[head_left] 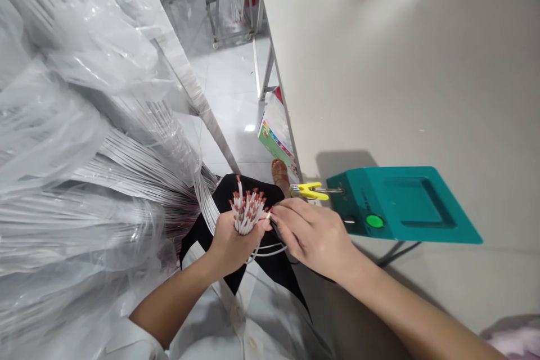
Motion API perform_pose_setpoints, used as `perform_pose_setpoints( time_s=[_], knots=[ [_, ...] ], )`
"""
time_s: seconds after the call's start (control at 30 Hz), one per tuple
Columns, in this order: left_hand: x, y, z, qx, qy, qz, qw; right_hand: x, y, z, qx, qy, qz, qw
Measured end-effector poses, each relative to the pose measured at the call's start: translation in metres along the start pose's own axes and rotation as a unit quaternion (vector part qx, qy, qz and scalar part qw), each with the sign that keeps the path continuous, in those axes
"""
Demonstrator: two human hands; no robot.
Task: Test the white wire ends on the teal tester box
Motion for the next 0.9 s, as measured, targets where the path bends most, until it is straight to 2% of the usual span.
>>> perform_pose_setpoints(
  time_s=[0.07,0.13,0.17,0.2,0.23,0.3,0.33,0.37,0.4,0.43,0.47,0.5,0.6,0.67,0.73,0.8,0.9],
  knots=[
    [-0.001,-0.001,-0.004,0.002,0.028,0.001,1.0,0.0,0.001,-0.001,0.023,0.004,-0.019,1.0],
    [-0.002,-0.002,-0.01,0.001,0.048,0.003,0.999,0.001,0.004,0.005,0.093,0.117,-0.047,0.988],
    [-0.002,-0.003,-0.013,-0.003,0.056,0.004,0.998,0.004,0.005,0.009,0.137,0.203,-0.063,0.968],
    [-0.003,-0.003,-0.017,-0.008,0.062,0.005,0.998,0.009,0.005,0.013,0.18,0.299,-0.082,0.933],
    [-0.003,-0.004,-0.02,-0.013,0.066,0.006,0.998,0.015,0.004,0.016,0.221,0.4,-0.102,0.884],
    [-0.004,-0.006,-0.022,-0.01,0.073,0.006,0.997,0.029,0.0,0.019,0.289,0.583,-0.138,0.746],
    [-0.004,-0.006,-0.022,-0.006,0.074,0.002,0.997,0.036,-0.002,0.019,0.314,0.652,-0.154,0.673],
    [-0.004,-0.006,-0.021,-0.001,0.072,-0.001,0.997,0.041,-0.004,0.018,0.331,0.698,-0.167,0.613],
    [-0.005,-0.006,-0.02,0.0,0.066,-0.001,0.998,0.045,-0.005,0.017,0.34,0.723,-0.176,0.575],
    [-0.006,-0.006,-0.019,-0.004,0.056,0.002,0.998,0.046,-0.006,0.017,0.344,0.728,-0.174,0.567],
    [-0.007,-0.006,-0.018,-0.015,0.042,0.011,0.999,0.045,-0.006,0.019,0.343,0.718,-0.161,0.584],
    [-0.008,-0.006,-0.016,-0.029,0.027,0.023,0.999,0.042,-0.005,0.021,0.338,0.696,-0.138,0.619],
    [-0.01,-0.005,-0.012,-0.066,-0.012,0.044,0.997,0.026,-0.001,0.024,0.29,0.568,-0.06,0.768],
    [-0.007,-0.004,-0.011,-0.071,-0.024,0.027,0.997,0.014,0.003,0.018,0.2,0.441,-0.049,0.873],
    [-0.003,-0.002,-0.013,-0.066,-0.026,0.009,0.997,0.004,0.006,0.008,0.089,0.283,-0.043,0.954],
    [0.0,-0.001,-0.016,-0.061,-0.027,0.004,0.998,-0.002,0.005,-0.001,0.006,0.115,-0.029,0.993],
    [0.002,0.004,-0.017,-0.062,-0.018,0.016,0.998,-0.008,0.001,-0.004,-0.025,-0.082,-0.024,0.996]
  ],
)
Point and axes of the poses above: each hand's wrist, its own y-axis towards the middle knuckle, its own x-axis out of the palm, z = x × y, the point moved 5 cm from there along y, towards the middle knuckle, and after that the axes turned 12 degrees about -z, right-handed, at the moved point
